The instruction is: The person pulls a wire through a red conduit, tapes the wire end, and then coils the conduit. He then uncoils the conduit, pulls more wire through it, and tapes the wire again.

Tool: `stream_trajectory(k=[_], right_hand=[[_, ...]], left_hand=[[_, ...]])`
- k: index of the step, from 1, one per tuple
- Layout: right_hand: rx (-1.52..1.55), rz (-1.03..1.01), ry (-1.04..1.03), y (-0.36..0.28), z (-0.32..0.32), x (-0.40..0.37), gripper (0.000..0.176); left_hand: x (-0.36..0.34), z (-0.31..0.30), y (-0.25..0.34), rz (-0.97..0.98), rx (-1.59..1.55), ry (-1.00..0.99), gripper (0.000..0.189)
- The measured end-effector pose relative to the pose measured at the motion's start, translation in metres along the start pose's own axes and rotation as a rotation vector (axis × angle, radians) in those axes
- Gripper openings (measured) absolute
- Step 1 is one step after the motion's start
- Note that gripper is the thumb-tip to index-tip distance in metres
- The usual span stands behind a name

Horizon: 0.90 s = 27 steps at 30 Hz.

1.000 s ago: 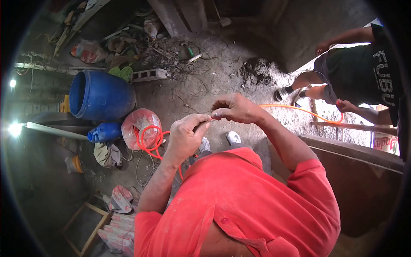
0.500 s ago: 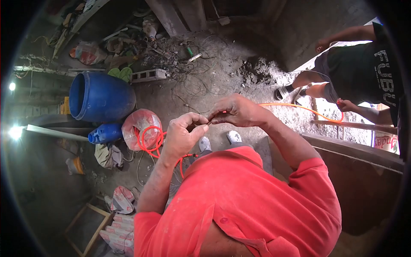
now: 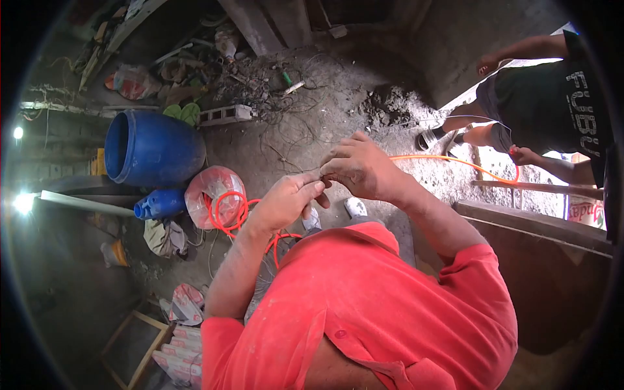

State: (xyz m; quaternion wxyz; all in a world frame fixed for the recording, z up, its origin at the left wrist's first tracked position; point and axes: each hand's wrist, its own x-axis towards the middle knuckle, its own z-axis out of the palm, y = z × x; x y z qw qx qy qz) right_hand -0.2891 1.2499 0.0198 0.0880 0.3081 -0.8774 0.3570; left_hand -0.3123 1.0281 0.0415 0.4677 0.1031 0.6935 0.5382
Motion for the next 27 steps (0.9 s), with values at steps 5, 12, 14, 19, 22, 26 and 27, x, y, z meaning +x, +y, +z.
stream_trajectory(k=[5, 12, 14, 19, 22, 26, 27], right_hand=[[-0.034, -0.066, -0.01, 0.011, 0.005, -0.005, 0.021], [0.021, -0.131, -0.133, 0.001, -0.018, 0.007, 0.023], [0.05, -0.141, -0.105, 0.003, -0.014, 0.007, 0.022], [0.159, 0.016, -0.14, -0.006, -0.004, 0.012, 0.014], [0.112, 0.037, -0.119, -0.014, 0.0, 0.022, 0.018], [0.092, -0.044, 0.053, -0.012, 0.01, 0.033, 0.017], [0.173, -0.066, 0.09, -0.011, 0.012, 0.035, 0.017]], left_hand=[[0.01, 0.007, -0.017, -0.074, -0.383, 0.032, 0.027], [0.005, 0.013, -0.024, -0.044, -0.449, 0.063, 0.026], [0.003, 0.009, -0.03, -0.042, -0.456, 0.053, 0.024], [-0.015, 0.007, -0.02, -0.016, -0.4, 0.07, 0.023], [-0.025, 0.004, -0.013, 0.072, -0.167, 0.183, 0.024], [-0.03, -0.011, 0.005, 0.104, -0.183, 0.217, 0.026], [-0.032, -0.012, 0.005, 0.079, -0.228, 0.213, 0.027]])
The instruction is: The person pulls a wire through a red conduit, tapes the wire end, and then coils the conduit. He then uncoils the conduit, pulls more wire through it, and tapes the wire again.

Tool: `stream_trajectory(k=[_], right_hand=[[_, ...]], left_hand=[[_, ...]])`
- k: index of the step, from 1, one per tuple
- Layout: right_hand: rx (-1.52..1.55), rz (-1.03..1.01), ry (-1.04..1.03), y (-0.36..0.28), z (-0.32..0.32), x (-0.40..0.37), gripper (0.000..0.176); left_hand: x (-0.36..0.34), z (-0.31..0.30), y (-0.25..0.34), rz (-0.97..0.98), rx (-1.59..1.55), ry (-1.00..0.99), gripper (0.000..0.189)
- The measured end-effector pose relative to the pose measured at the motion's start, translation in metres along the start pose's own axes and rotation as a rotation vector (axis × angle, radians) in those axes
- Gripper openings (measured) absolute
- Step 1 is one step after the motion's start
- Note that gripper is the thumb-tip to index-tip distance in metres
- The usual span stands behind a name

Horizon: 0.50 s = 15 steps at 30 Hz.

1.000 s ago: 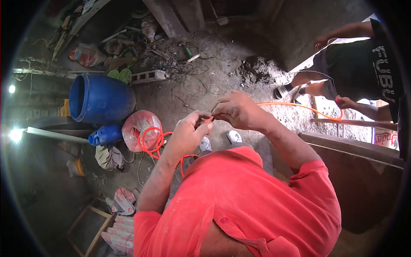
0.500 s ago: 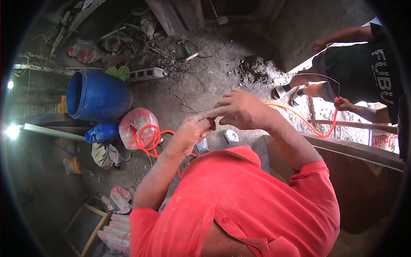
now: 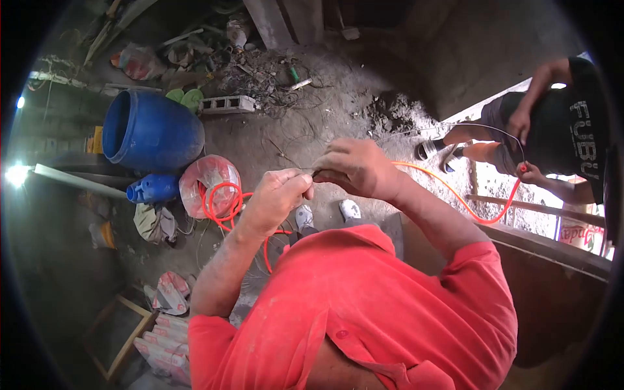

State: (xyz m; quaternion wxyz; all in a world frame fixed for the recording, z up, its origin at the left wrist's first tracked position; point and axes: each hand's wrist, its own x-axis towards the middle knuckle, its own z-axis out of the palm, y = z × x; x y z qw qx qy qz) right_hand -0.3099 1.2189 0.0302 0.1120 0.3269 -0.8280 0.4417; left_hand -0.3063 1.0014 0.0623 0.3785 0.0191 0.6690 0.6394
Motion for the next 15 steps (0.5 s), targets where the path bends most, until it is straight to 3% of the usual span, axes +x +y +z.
stream_trajectory(k=[7, 9, 13, 15], right_hand=[[-0.252, 0.019, -0.126, -0.003, 0.009, 0.0, 0.02], [-0.219, 0.026, -0.273, 0.006, 0.007, 0.0, 0.019], [-0.232, 0.011, -0.365, 0.01, 0.008, -0.006, 0.019], [-0.184, -0.097, -0.268, 0.015, 0.014, -0.007, 0.02]], left_hand=[[0.012, -0.003, -0.04, 0.138, 0.07, 0.041, 0.02], [0.032, -0.003, -0.063, 0.791, 0.63, 0.111, 0.028], [0.031, -0.008, -0.068, 0.829, 0.771, 0.007, 0.026], [0.021, -0.007, -0.044, -0.179, -0.252, -0.068, 0.024]])
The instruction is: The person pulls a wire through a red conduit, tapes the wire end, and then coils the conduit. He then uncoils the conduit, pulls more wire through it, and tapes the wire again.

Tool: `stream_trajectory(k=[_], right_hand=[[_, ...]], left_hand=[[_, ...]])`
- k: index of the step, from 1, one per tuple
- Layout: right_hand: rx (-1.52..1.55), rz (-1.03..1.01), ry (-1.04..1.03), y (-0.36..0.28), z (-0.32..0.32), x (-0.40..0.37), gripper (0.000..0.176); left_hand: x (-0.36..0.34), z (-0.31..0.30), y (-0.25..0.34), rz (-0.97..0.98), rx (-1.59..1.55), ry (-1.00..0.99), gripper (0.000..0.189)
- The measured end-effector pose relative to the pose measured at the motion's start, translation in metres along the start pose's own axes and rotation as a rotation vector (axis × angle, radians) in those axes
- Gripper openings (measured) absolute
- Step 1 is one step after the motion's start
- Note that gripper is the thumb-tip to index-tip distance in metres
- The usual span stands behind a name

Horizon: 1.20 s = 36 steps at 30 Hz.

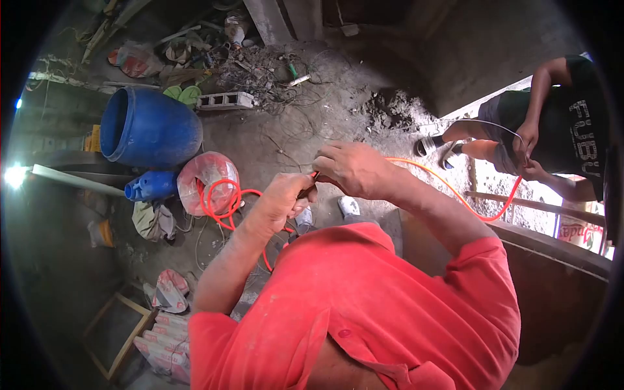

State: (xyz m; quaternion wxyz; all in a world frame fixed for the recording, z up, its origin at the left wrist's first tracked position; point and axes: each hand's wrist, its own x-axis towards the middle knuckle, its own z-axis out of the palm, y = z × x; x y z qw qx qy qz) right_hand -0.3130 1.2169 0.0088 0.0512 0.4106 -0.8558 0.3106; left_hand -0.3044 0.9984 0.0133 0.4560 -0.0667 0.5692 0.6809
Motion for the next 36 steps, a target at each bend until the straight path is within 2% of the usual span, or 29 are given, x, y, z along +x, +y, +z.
stream_trajectory(k=[3, 7, 10, 13, 16, 17, 19, 20, 22, 23, 25, 27, 29, 30, 31, 33, 35, 36], right_hand=[[-0.034, -0.1, 0.056, -0.003, -0.005, 0.001, 0.024], [-0.056, -0.102, 0.095, -0.004, 0.0, 0.0, 0.022], [-0.11, -0.033, 0.015, -0.002, -0.004, 0.008, 0.022], [-0.121, -0.027, -0.006, 0.003, -0.001, 0.023, 0.019], [-0.109, 0.013, 0.014, 0.003, 0.004, 0.04, 0.016], [-0.1, 0.02, 0.024, 0.001, 0.003, 0.046, 0.015], [-0.097, 0.015, 0.024, -0.001, 0.005, 0.06, 0.014], [-0.112, 0.012, 0.014, -0.002, 0.007, 0.066, 0.013], [-0.135, -0.002, 0.002, -0.005, 0.015, 0.08, 0.013], [-0.165, 0.034, 0.002, -0.006, 0.021, 0.085, 0.013], [-0.207, 0.06, 0.002, -0.011, 0.034, 0.094, 0.013], [-0.221, 0.078, 0.057, -0.017, 0.043, 0.106, 0.012], [-0.225, 0.073, 0.095, -0.027, 0.043, 0.125, 0.014], [-0.206, 0.136, 0.074, -0.031, 0.04, 0.132, 0.016], [-0.189, 0.198, 0.052, -0.031, 0.038, 0.139, 0.017], [-0.164, 0.236, 0.028, -0.028, 0.038, 0.148, 0.02], [0.074, 0.274, -0.006, -0.027, 0.037, 0.159, 0.017], [0.076, 0.281, -0.011, -0.026, 0.038, 0.165, 0.017]], left_hand=[[-0.004, 0.0, 0.008, -0.053, -0.11, -0.02, 0.03], [-0.011, -0.006, 0.01, -0.069, -0.118, -0.066, 0.031], [-0.012, -0.015, 0.018, -0.084, -0.244, -0.104, 0.033], [-0.026, -0.021, 0.043, -0.001, -0.24, -0.011, 0.029], [-0.029, -0.039, 0.029, 0.633, 0.664, 0.158, 0.027], [-0.032, -0.045, 0.033, 0.639, 0.656, 0.164, 0.027], [-0.042, -0.056, 0.044, 0.778, 0.96, 0.216, 0.027], [-0.043, -0.064, 0.044, 0.789, 0.955, 0.225, 0.027], [-0.041, -0.079, 0.04, 0.909, 1.404, 0.319, 0.028], [-0.039, -0.087, 0.039, 0.919, 1.402, 0.33, 0.028], [-0.032, -0.099, 0.036, 0.99, 1.626, 0.38, 0.023], [-0.024, -0.109, 0.036, 0.952, 1.7, 0.392, 0.023], [-0.019, -0.115, 0.045, 1.116, 1.674, 0.45, 0.023], [-0.021, -0.12, 0.049, 1.029, 1.579, 0.384, 0.022], [-0.021, -0.129, 0.056, 1.046, 1.58, 0.388, 0.022], [-0.019, -0.146, 0.066, 1.188, 1.483, 0.275, 0.014], [-0.021, -0.159, 0.073, 1.216, 1.451, 0.224, 0.013], [-0.021, -0.166, 0.076, 1.234, 1.427, 0.179, 0.012]])
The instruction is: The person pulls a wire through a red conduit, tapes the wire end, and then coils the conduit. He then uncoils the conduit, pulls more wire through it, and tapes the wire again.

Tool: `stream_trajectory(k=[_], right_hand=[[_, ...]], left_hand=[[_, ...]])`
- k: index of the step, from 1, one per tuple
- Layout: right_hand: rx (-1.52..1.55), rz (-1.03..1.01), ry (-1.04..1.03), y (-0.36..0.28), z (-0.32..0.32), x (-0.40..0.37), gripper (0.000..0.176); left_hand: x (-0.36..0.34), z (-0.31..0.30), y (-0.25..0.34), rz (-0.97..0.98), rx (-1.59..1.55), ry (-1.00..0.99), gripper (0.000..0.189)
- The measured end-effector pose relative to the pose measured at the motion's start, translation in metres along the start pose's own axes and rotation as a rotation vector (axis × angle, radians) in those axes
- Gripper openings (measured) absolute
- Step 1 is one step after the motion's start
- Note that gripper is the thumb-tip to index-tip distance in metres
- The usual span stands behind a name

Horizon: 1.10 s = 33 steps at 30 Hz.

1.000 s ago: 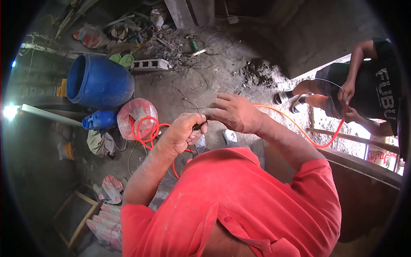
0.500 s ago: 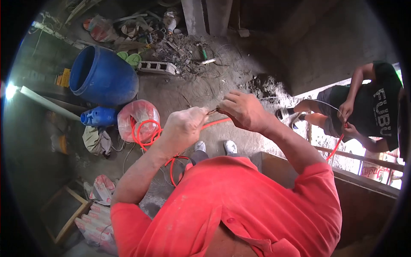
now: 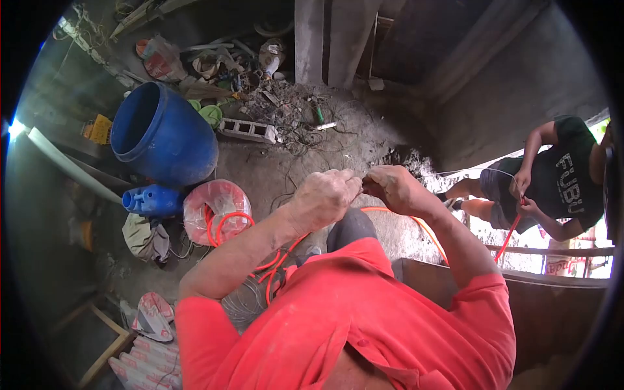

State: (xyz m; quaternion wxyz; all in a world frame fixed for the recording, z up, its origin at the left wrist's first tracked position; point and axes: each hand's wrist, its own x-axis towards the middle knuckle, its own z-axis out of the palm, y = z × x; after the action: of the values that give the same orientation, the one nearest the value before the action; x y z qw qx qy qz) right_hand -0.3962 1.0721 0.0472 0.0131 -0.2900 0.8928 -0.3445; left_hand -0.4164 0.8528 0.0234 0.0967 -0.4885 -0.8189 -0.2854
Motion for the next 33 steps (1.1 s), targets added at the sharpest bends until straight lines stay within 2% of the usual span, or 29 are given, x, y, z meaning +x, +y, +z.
stream_trajectory(k=[2, 4, 6, 7, 9, 12, 13, 15, 19, 22, 23, 25, 27, 28, 30, 31, 33], right_hand=[[0.036, 0.002, -0.104, 0.003, 0.003, 0.018, 0.012], [0.065, -0.037, -0.121, 0.023, 0.02, 0.035, 0.012], [0.017, -0.089, -0.148, 0.04, 0.033, 0.059, 0.014], [-0.001, -0.036, -0.198, 0.046, 0.037, 0.073, 0.014], [0.091, 0.001, -0.271, 0.09, 0.059, 0.095, 0.014], [0.262, 0.086, -0.439, 0.142, 0.066, 0.145, 0.022], [0.272, 0.207, -0.551, 0.158, 0.067, 0.161, 0.026], [0.401, 0.36, -0.632, 0.196, 0.073, 0.186, 0.027], [0.273, 0.406, -0.645, 0.226, 0.055, 0.236, 0.021], [0.13, 0.167, -0.444, 0.237, 0.046, 0.269, 0.015], [0.137, 0.161, -0.452, 0.242, 0.048, 0.277, 0.015], [0.053, 0.138, -0.303, 0.252, 0.055, 0.289, 0.015], [0.035, 0.28, -0.472, 0.257, 0.04, 0.32, 0.026], [-0.041, 0.15, -0.276, 0.268, 0.038, 0.326, 0.032], [-0.044, 0.208, -0.031, 0.27, 0.009, 0.361, 0.037], [0.037, 0.263, 0.05, 0.277, -0.003, 0.377, 0.039], [0.112, 0.461, 0.121, 0.265, -0.037, 0.415, 0.035]], left_hand=[[-0.003, -0.004, -0.02, 0.04, 0.028, -0.015, 0.011], [-0.006, -0.006, -0.045, 0.074, 0.055, -0.028, 0.011], [-0.01, -0.003, -0.075, 0.069, 0.011, -0.157, 0.012], [-0.009, 0.0, -0.091, 0.07, 0.022, -0.146, 0.012], [-0.008, 0.013, -0.124, 0.039, 0.095, -0.277, 0.012], [0.009, 0.033, -0.177, -0.009, 0.123, -0.34, 0.011], [0.018, 0.037, -0.198, -0.054, 0.065, -0.348, 0.011], [0.03, 0.048, -0.231, -0.127, 0.004, -0.37, 0.011], [0.056, 0.066, -0.288, -0.125, -0.002, -0.274, 0.011], [0.072, 0.066, -0.326, -0.12, 0.004, -0.2, 0.011], [0.076, 0.063, -0.336, -0.107, 0.028, -0.163, 0.011], [0.082, 0.058, -0.36, -0.094, 0.049, -0.134, 0.01], [0.086, 0.057, -0.384, -0.097, 0.146, -0.165, 0.011], [0.088, 0.05, -0.401, -0.142, 0.137, -0.153, 0.013], [0.088, 0.037, -0.442, -0.277, 0.032, -0.101, 0.016], [0.087, 0.032, -0.46, -0.378, -0.052, -0.055, 0.017], [0.082, 0.011, -0.49, -0.402, -0.079, -0.088, 0.017]])
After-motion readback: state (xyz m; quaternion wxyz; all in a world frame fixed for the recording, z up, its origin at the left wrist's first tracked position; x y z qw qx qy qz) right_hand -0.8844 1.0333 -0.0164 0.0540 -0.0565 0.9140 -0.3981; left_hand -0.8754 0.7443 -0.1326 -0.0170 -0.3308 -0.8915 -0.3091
